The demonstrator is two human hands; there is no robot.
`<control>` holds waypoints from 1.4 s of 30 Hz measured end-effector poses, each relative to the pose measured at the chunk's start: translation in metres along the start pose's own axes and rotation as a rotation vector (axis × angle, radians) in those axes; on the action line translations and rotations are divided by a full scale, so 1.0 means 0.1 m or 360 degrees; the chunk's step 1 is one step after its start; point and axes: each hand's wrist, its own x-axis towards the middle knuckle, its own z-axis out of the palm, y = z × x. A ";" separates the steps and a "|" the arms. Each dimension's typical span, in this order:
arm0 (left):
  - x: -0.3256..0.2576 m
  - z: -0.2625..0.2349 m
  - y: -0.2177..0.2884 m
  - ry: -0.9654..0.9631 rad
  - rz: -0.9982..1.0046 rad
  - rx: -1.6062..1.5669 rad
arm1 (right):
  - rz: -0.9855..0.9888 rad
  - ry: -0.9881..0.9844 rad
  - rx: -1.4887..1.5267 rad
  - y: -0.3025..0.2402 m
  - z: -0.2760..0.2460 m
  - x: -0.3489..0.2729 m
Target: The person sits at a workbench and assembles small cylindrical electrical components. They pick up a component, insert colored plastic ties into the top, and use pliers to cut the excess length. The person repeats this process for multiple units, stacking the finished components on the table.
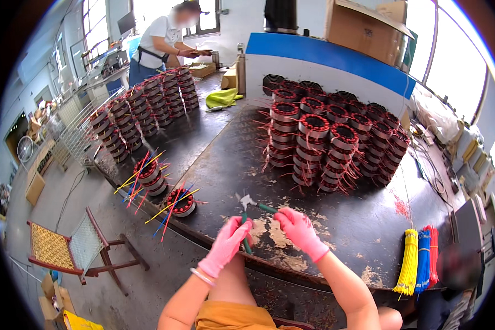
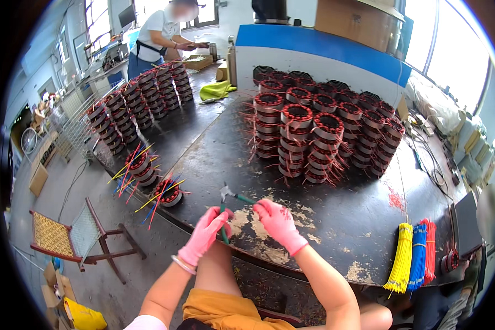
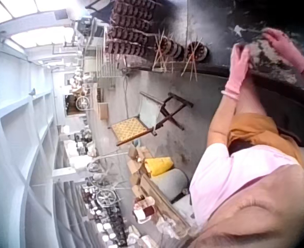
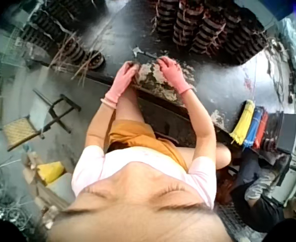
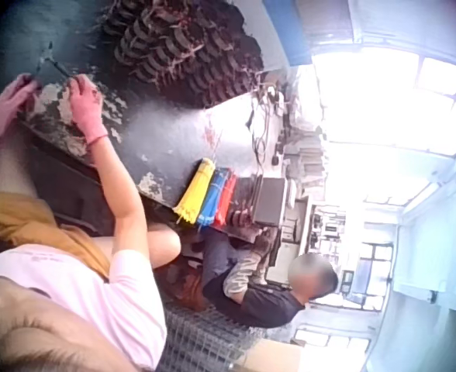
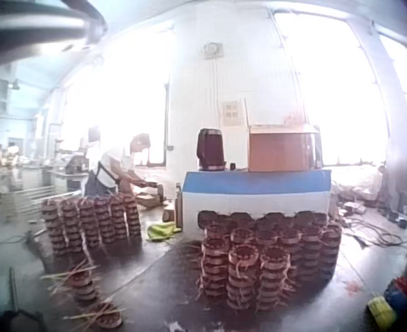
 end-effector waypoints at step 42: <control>0.81 -2.57 1.79 0.0694 0.0031 0.2196 | -0.0825 0.0335 -0.0678 0.15 0.60 0.05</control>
